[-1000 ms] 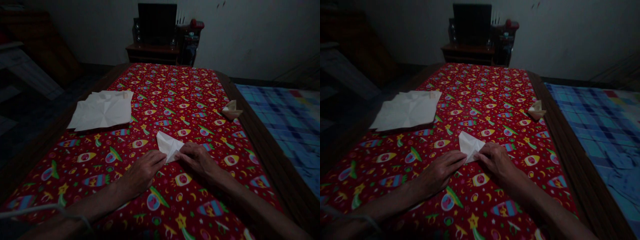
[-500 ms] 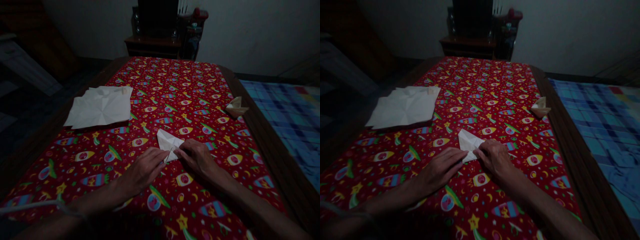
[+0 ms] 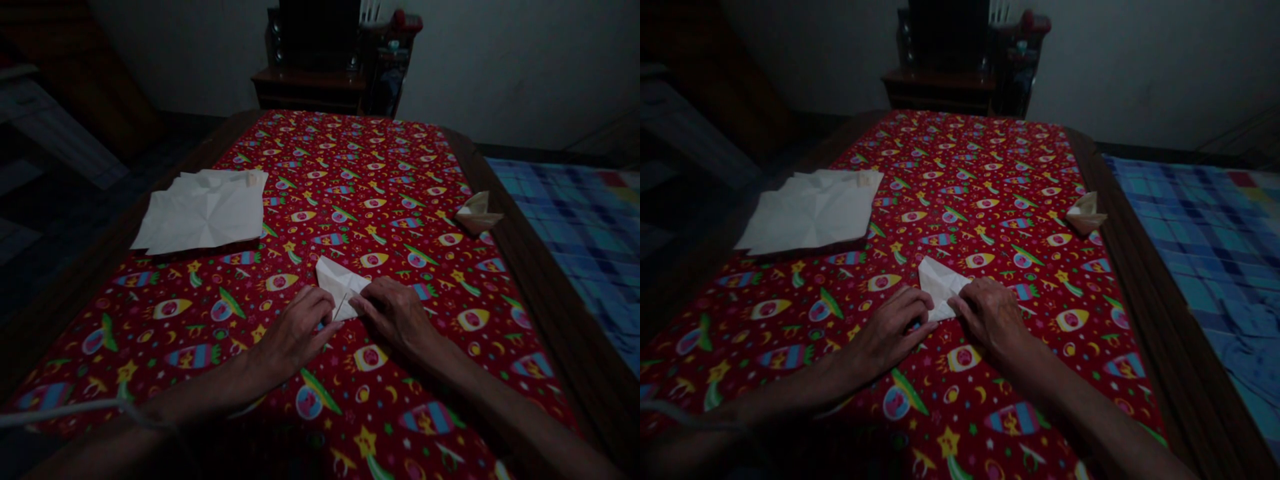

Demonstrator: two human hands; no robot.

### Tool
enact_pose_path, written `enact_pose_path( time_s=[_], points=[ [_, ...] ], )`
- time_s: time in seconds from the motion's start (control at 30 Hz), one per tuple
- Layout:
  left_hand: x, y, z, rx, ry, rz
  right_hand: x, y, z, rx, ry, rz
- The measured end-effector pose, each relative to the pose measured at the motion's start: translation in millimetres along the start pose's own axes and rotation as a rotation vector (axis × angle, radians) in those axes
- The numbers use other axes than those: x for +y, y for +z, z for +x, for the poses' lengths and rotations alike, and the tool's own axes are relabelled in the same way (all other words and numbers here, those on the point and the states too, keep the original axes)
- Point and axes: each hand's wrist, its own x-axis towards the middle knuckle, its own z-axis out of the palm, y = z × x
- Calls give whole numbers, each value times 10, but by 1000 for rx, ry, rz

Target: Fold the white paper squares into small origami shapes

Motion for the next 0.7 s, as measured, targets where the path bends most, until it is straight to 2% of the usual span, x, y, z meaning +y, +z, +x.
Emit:
enact_pose_path(
  time_s=[0.37, 0.7],
  points=[
    [39, 43, 60, -2, -31, 69, 11, 20, -1, -1, -14, -6],
    [39, 57, 49, -4, -67, 88, -21, 36, 0, 22, -10, -105]
  ],
)
